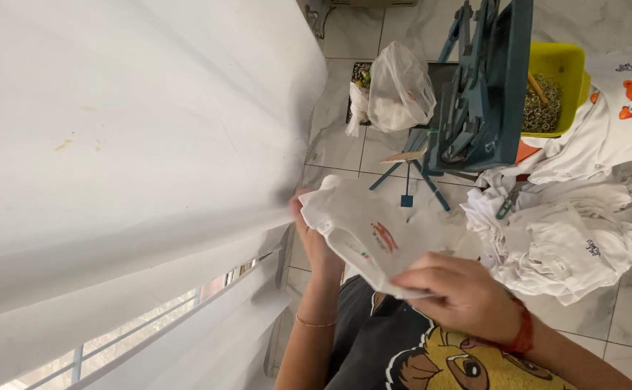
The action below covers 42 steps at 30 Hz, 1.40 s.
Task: Attaching small metal fasteners to white t-shirts using a manual press machine.
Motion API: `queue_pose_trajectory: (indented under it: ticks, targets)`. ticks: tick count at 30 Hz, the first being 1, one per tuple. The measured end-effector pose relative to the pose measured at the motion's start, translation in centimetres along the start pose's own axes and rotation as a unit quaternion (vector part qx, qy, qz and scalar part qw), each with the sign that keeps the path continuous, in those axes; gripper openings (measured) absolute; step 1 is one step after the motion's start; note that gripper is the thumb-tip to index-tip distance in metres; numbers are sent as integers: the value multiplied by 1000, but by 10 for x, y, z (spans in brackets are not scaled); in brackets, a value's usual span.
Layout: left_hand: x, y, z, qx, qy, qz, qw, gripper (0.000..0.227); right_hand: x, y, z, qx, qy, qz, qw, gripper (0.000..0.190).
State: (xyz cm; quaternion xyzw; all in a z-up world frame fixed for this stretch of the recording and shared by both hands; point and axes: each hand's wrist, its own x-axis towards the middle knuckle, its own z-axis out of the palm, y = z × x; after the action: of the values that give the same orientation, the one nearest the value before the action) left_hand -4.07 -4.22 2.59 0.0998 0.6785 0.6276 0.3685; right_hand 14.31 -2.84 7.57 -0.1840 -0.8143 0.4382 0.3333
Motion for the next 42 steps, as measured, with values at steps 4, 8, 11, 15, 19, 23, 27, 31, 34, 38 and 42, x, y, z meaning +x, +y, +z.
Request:
queue_pose_trajectory:
  ticks: [4, 8, 11, 15, 19, 23, 27, 31, 34, 38, 42]
  targets:
    - [-17, -8, 0, -40, -33, -29, 998, 23, 27, -21, 26, 125, -48, -24, 991, 15]
    - [-30, -12, 5, -116, -112, -116, 980, 34, 39, -31, 33, 237, -27, 27, 971, 10]
    - [-31, -14, 19, -166, -168, -171, 957, 42, 38, -24, 32, 275, -97, 74, 954, 21]
    - [-28, -10, 24, -225, -245, -271, 903, 56, 19, 6, 19, 220, -118, 18, 968, 36]
    - [-16, -1, 13, -271, -278, -325, 862, 65, -22, 65, -38, 180, 77, 178, 964, 17]
    - [-16, 0, 10, -333, -320, -405, 789, 78, -41, 81, -53, 193, 84, 364, 908, 43]
    - [-13, -3, 23, -385, -359, -482, 701, 92, -28, 78, -37, 194, -11, 326, 925, 86]
    - [5, -23, 25, -419, -379, -528, 635, 101, -24, 77, -42, 149, -43, 371, 916, 60]
    - [28, -64, 11, -369, -405, -449, 706, 90, -29, 75, -51, 219, -20, 416, 883, 18]
    - [21, -69, -5, -13, -413, -304, 858, 61, -29, 83, -49, 235, 13, 417, 878, 21]
    - [4, -75, -28, 447, -318, -66, 834, 27, -10, 83, -43, 197, -28, 431, 880, 24]
